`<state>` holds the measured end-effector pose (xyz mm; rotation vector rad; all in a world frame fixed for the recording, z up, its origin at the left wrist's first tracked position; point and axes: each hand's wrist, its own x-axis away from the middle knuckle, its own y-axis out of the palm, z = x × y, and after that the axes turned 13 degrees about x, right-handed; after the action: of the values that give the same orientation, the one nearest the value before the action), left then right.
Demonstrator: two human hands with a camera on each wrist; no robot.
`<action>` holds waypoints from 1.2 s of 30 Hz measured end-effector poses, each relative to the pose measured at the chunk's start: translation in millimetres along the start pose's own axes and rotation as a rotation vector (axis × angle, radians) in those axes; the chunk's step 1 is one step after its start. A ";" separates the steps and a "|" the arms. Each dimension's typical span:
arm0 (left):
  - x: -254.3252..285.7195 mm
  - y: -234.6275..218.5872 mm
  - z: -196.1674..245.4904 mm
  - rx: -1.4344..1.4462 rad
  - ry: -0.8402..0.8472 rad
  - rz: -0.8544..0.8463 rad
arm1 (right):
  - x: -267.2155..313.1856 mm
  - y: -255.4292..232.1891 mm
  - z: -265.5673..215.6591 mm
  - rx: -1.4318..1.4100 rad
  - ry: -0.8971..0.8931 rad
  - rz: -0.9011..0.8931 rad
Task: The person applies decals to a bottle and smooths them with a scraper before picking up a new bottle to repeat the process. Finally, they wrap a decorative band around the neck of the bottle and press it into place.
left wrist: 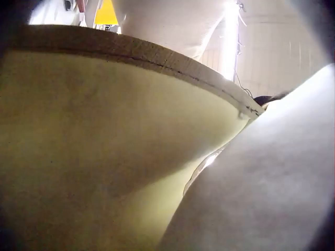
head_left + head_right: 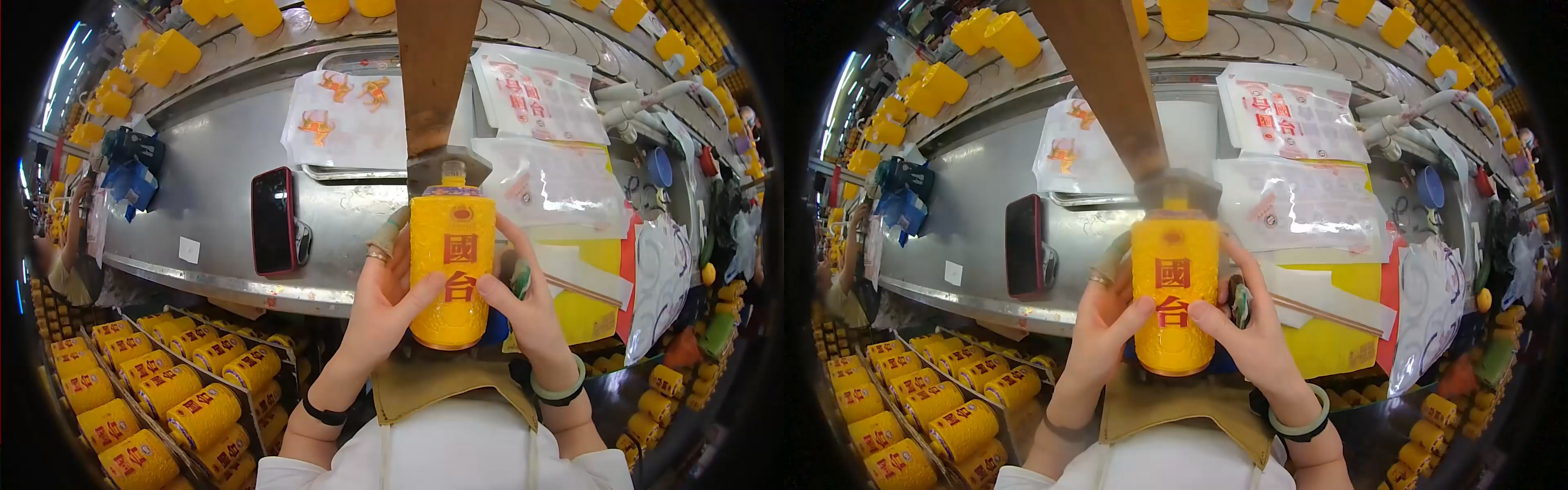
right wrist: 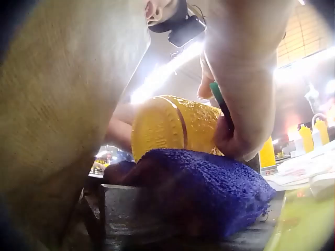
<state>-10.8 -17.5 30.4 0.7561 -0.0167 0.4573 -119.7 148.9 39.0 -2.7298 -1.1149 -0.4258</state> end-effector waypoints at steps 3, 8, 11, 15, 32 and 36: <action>-1.2 -0.2 0.1 -0.031 -0.004 -0.011 | -2.0 2.9 3.3 -0.063 -0.006 0.018; 0.1 3.8 -1.0 -0.036 0.002 -0.005 | -2.6 4.8 4.2 -0.011 -0.024 0.030; 0.8 4.8 -0.2 -0.050 0.004 0.014 | -3.4 5.2 6.1 0.004 -0.037 0.030; 1.0 2.5 -2.3 0.001 -0.008 0.018 | -4.2 5.3 3.7 -0.003 -0.044 0.034; 1.2 -1.2 -5.0 0.007 -0.013 0.020 | -5.0 3.6 5.2 -0.003 -0.058 0.030; 0.6 -1.6 -5.9 -0.019 0.006 0.005 | -4.8 -1.8 7.1 0.012 -0.051 -0.010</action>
<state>-10.5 -14.4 25.1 0.7357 -0.0175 0.4639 -122.8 148.8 30.8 -2.7405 -1.1397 -0.3511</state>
